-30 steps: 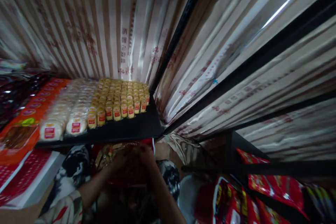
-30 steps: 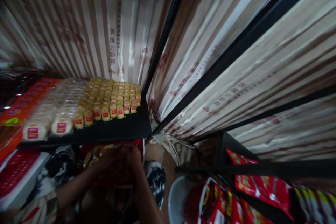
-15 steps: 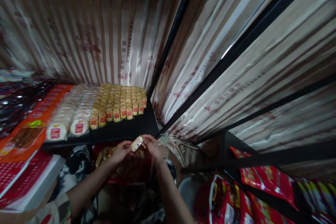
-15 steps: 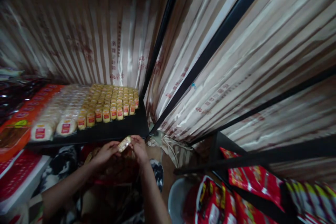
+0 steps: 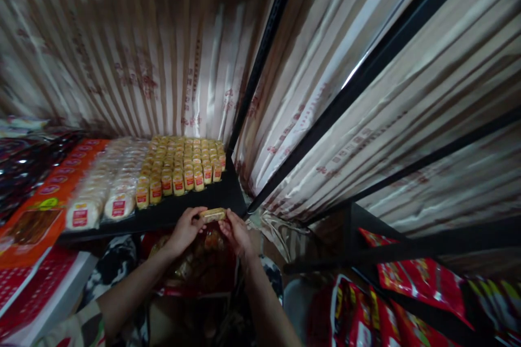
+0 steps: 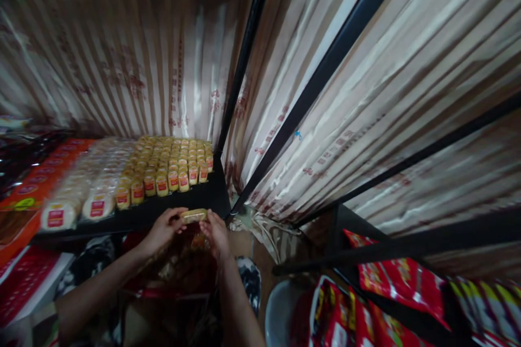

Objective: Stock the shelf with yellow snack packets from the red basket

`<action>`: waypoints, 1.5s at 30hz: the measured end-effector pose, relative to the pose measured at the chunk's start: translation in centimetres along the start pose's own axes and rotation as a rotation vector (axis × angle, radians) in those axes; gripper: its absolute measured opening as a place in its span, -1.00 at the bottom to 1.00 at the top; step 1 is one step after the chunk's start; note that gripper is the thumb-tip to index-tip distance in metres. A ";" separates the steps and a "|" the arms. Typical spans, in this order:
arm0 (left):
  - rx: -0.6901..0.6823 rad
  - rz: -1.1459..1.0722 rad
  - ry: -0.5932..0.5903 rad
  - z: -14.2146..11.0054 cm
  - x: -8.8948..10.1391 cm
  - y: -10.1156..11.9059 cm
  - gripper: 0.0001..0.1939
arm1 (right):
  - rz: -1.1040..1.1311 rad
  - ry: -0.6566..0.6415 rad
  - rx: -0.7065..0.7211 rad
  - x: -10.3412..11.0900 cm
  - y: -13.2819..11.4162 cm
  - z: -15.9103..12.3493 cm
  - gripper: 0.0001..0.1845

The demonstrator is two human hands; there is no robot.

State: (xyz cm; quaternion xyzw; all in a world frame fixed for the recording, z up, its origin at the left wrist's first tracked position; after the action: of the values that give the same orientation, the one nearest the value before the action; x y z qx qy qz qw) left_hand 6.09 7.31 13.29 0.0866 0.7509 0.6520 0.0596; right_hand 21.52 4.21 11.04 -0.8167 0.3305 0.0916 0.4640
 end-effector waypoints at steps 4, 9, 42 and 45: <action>-0.110 0.044 -0.034 0.2 0.1 0.1 -0.62 | -0.023 0.005 0.043 0.1 0.0 0.4 -0.67; -0.307 0.231 0.020 0.0 0.7 1.3 -0.69 | -0.015 -0.036 0.055 -0.6 -0.5 0.8 -0.67; -0.452 0.469 0.092 3.9 -5.1 0.4 -0.54 | -0.137 0.078 0.367 -1.5 -4.1 6.2 -0.37; -0.478 0.581 0.083 6.0 -5.4 1.1 -0.54 | -0.287 0.185 0.508 -1.1 -6.1 8.7 -0.38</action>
State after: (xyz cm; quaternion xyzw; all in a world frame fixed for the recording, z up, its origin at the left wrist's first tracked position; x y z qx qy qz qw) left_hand 12.65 12.15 13.42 0.2535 0.5234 0.8014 -0.1397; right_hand 25.92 13.99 10.98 -0.7177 0.2649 -0.1351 0.6296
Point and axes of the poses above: each hand's wrist, its own z-axis towards the middle knuckle, its own x-axis out of the back of the hand, y = z × x, the point moved 5 cm from there along z, towards the middle knuckle, and after that the axes turned 6 degrees about -x, right-handed, at the moved point
